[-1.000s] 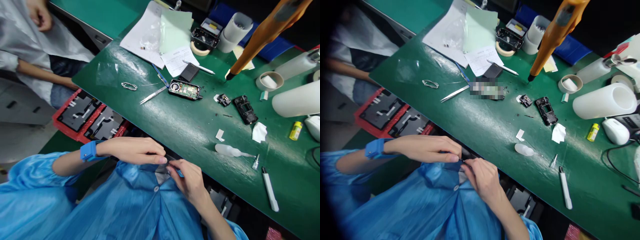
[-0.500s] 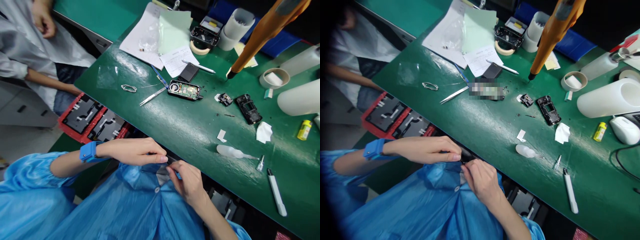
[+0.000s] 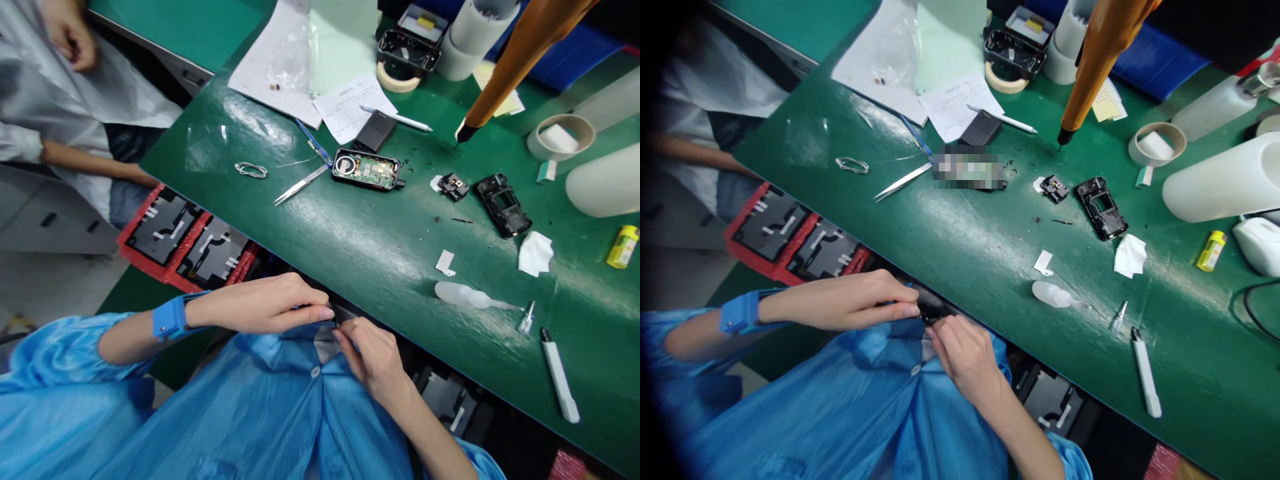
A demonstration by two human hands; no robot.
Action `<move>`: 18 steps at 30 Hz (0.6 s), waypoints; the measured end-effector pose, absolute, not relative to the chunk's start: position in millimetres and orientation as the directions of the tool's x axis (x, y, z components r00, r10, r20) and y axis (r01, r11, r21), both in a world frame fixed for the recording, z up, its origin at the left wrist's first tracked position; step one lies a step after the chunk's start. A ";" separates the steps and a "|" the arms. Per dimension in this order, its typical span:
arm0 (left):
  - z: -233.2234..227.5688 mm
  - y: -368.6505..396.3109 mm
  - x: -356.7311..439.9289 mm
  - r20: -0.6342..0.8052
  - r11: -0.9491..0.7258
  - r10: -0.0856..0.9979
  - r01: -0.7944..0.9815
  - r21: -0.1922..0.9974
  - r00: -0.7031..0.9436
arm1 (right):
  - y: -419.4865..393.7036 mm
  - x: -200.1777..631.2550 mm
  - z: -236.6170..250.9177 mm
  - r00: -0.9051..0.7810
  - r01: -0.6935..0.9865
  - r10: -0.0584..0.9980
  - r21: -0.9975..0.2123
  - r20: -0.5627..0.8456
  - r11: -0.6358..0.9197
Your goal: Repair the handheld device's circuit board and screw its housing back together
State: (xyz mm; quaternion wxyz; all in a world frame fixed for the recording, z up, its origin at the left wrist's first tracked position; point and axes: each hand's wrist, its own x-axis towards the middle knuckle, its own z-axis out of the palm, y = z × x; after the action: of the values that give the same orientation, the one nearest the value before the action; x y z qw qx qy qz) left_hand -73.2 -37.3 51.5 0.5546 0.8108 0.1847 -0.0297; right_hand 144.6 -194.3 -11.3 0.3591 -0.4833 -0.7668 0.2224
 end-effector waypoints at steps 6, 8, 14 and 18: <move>50.7 -44.6 -75.7 -0.243 -0.356 0.288 0.339 0.871 0.926 | -201.4 146.2 -15.5 -0.305 0.581 0.913 -0.707 0.271 0.404; 50.5 -46.1 -75.7 -0.244 -0.364 0.289 0.342 0.866 0.926 | -202.6 146.1 -16.8 -0.309 0.573 0.914 -0.715 0.265 0.401; 49.0 -47.1 -76.6 -0.255 -0.353 0.308 0.359 0.864 0.917 | -206.3 144.9 -25.0 -0.307 0.593 0.913 -0.696 0.268 0.404; 47.8 -46.7 -76.0 -0.268 -0.347 0.309 0.370 0.862 0.913 | -209.1 145.9 -29.2 -0.311 0.592 0.916 -0.703 0.253 0.395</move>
State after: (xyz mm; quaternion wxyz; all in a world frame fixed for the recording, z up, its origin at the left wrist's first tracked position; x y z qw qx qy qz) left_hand -76.0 -46.7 47.8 0.5328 0.8201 0.2069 -0.0287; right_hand 145.9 -209.1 -29.2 0.3236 -0.4898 -0.7698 0.2505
